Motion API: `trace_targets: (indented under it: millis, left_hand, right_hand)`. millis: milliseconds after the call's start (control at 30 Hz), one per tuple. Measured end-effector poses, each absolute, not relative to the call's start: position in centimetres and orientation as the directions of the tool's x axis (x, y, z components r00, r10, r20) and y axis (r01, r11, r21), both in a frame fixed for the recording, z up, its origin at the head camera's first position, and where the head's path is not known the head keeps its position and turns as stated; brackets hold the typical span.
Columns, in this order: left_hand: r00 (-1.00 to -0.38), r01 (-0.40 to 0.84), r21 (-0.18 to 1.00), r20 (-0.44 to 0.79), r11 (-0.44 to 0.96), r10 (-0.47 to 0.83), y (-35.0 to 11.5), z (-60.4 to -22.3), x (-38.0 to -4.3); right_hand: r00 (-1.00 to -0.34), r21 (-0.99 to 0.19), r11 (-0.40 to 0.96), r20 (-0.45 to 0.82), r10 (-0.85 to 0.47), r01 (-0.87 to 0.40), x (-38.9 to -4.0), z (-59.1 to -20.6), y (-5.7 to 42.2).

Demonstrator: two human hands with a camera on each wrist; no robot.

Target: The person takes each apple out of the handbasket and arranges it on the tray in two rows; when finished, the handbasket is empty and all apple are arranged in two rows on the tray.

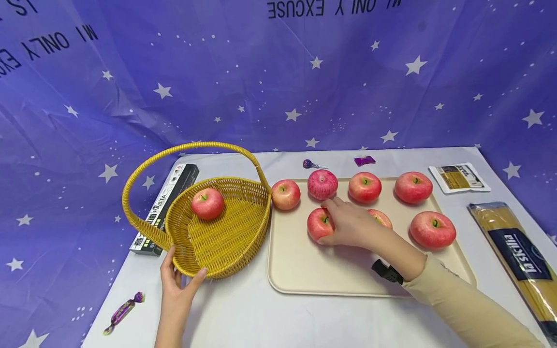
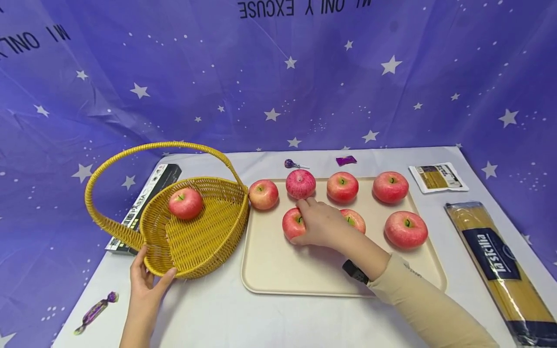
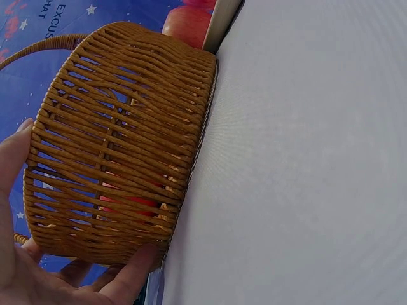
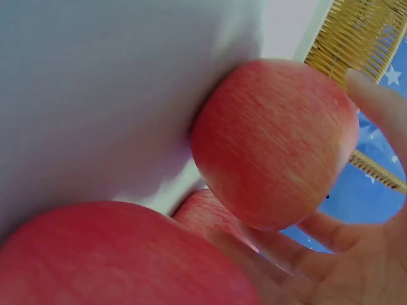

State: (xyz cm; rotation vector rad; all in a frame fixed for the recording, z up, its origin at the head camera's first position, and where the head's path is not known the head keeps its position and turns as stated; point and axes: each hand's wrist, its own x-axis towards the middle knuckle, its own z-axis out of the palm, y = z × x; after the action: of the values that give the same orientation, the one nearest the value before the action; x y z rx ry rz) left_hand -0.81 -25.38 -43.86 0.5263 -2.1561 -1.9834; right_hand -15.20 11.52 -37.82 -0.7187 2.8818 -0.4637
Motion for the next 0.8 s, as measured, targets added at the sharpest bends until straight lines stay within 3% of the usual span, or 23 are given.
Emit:
trace_targets:
  millis: [167,367,500,800]
  left_hand:
    - [-0.923,-0.137,0.989,-0.107,0.057,-0.369,-25.3,-43.8,-0.8]
    - [-0.923,-0.113,0.992,-0.084,0.056,-0.376,-25.2,-43.8,-0.9]
    - [-0.924,-0.105,0.993,-0.076,0.057,-0.375,-25.2,-43.9,-0.9]
    - [-0.926,-0.11,0.992,-0.08,0.061,-0.37,-25.4,-44.0,-0.9]
  right_hand:
    - [-0.869,-0.41,0.776,0.095,-0.486,-0.479,-15.2,-37.1,9.9]
    - [-0.794,-0.551,0.599,0.221,-0.566,-0.581,-15.5,-36.7,5.3]
    - [-0.75,-0.588,0.526,0.229,-0.62,-0.615,-16.2,-36.9,1.8]
    - [-0.713,-0.54,0.533,0.196,-0.673,-0.652,-18.2,-37.6,-4.7]
